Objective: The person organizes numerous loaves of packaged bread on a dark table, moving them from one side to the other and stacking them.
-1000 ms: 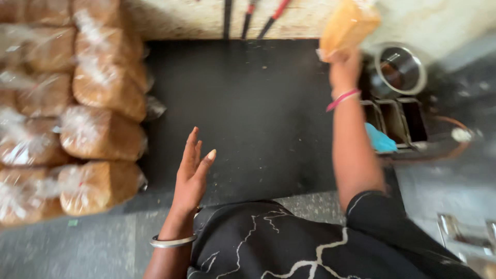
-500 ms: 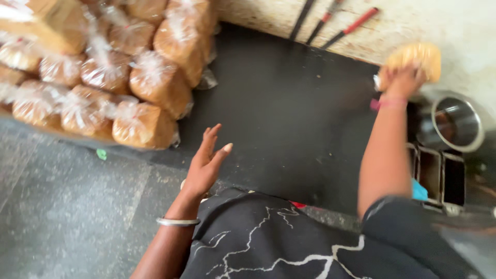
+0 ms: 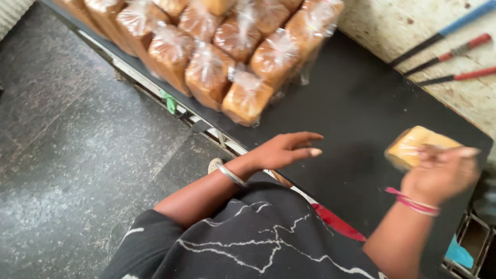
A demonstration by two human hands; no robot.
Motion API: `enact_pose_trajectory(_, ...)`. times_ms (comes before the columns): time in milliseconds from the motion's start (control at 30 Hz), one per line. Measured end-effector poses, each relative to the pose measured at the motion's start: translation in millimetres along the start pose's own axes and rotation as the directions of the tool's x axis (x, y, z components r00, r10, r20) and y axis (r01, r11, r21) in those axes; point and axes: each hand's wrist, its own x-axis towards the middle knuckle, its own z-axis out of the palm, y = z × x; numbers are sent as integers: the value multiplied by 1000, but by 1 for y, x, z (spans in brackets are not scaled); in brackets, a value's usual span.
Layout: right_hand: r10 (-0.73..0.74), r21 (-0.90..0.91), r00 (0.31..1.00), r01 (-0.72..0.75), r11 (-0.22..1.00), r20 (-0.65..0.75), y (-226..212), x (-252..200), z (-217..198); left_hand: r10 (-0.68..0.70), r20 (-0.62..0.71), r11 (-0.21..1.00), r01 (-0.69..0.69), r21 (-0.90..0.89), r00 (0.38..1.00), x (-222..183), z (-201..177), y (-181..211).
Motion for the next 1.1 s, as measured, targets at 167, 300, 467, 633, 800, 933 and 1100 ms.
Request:
enact_pose_trajectory(167, -2, 557, 965, -150, 817, 262, -65, -27, 76, 13, 106, 996, -3, -91, 994, -33, -32, 6)
enact_pose_trajectory(300, 41, 877, 948, -307, 369, 314, -59, -28, 153, 492, -252, 796, -548, -258, 833, -57, -71, 32)
enact_pose_trajectory(467, 166, 716, 731, -682, 151, 661, 4, -21, 340, 388, -719, 864, -498, 68, 576, -95, -188, 59)
enact_pose_trajectory(633, 468, 472, 584, -812, 344, 663, 13, -54, 454, 568, -684, 794, -525, 307, 458, -88, -279, 46)
enact_pose_trajectory(800, 480, 370, 617, -774, 514, 624, 27, -66, 406, 445, -658, 888, -205, 411, 608, -100, -233, 42)
enact_pose_trajectory(933, 334, 578, 778, -623, 527, 532, 27, -94, 331, 436, -427, 829, -169, 533, 792, -81, -190, 68)
enact_pose_trajectory(1100, 519, 492, 854, -471, 733, 43, -19, -134, 264, 600, 26, 676, -524, 518, 800, -21, -125, 78)
